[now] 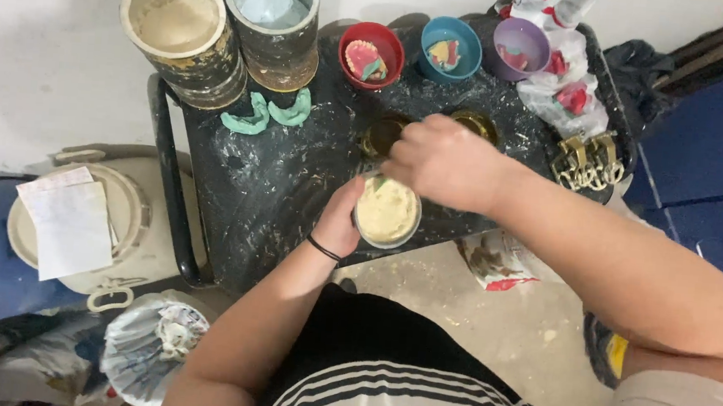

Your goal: The person applies a substance to a small object using a brush, then moves to a bag to scoop a white powder into a container. They return to the table and use a green spatula to mix the powder with a liquid in a small bowl.

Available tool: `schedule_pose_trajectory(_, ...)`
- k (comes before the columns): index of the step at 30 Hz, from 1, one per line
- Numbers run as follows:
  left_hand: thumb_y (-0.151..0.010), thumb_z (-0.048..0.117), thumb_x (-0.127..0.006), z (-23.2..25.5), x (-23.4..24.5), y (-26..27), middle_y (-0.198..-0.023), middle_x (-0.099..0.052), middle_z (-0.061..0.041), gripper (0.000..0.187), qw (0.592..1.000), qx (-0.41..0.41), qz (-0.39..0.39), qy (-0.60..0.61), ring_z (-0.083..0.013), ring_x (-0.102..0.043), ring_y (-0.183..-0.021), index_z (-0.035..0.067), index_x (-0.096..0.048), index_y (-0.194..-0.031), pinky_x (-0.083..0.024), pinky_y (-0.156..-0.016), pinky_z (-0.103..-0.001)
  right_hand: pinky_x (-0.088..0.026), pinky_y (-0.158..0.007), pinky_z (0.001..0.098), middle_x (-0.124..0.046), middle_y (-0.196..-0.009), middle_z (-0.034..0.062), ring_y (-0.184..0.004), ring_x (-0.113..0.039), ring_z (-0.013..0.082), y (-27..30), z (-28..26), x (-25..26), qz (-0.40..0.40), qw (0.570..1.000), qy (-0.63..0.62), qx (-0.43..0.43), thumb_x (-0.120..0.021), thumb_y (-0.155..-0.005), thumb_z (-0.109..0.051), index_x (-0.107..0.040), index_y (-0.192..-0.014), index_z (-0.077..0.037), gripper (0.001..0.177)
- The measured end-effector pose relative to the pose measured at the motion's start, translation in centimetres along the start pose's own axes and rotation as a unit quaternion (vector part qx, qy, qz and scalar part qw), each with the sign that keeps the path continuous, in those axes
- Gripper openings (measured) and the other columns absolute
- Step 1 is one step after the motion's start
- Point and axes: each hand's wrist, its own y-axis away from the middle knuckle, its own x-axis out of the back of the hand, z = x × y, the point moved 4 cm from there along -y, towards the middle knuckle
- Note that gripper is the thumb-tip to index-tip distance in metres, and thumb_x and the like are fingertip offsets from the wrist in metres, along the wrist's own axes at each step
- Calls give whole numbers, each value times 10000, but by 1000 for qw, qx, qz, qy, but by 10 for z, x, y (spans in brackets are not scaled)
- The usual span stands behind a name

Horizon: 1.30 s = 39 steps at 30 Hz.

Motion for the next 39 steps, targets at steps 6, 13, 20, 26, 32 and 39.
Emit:
schedule_pose_trajectory(6,-1016,285,-650,11,-10,2,-1332,-663,-259,492,992,-6,60,111,-330,-681,-1180,-20,-606,-1399,-569,-1026,-500,-502,-696,339,-636,-812,3,-785,-576,189,-11,3,6,-28,1000,2,-5,-825,-808,-142,-751,-895,-149,115)
schedule_pose_trajectory(13,-1018,328,-585,49,-4,11,-1396,-648,-244,504,992,-36,69,102,-305,-671,-1220,7,-629,-1404,-566,-1046,-472,-530,-602,304,-625,-730,-9,-694,-645,167,-33,-4,10,-141,986,9,-90,-780,-823,-114,-733,-879,-135,76)
schedule_pose_trajectory(20,-971,337,-678,80,22,1,-1306,-693,-242,523,988,2,93,123,-309,-708,-1140,27,-654,-1391,-593,-1002,-471,-549,-563,235,-658,-669,-35,-585,-631,96,-48,-18,-11,-338,914,-18,-223,-644,-989,-158,-742,-1043,-200,120)
schedule_pose_trajectory(26,-961,439,-697,98,36,2,-1386,-626,-217,664,991,-11,106,81,-293,-635,-1244,84,-557,-1504,-549,-1073,-484,-531,-480,316,-584,-547,2,-499,-606,151,-76,-50,-22,-330,901,-29,-279,-695,-917,-92,-675,-766,-103,152)
schedule_pose_trajectory(32,-992,498,-618,89,36,13,-1505,-531,-270,742,995,23,75,57,-383,-543,-1376,71,-455,-1576,-470,-1153,-525,-551,-522,253,-632,-591,-22,-537,-622,106,-86,-45,-43,-335,902,-22,-270,-672,-959,-164,-716,-828,-156,138)
schedule_pose_trajectory(39,-989,528,-599,84,55,13,-1447,-605,-222,653,991,35,100,76,-350,-602,-1321,140,-555,-1512,-509,-1109,-522,-525,-479,299,-590,-524,-15,-480,-608,147,-74,-67,-32,-285,923,9,-259,-675,-924,-157,-649,-730,-170,197)
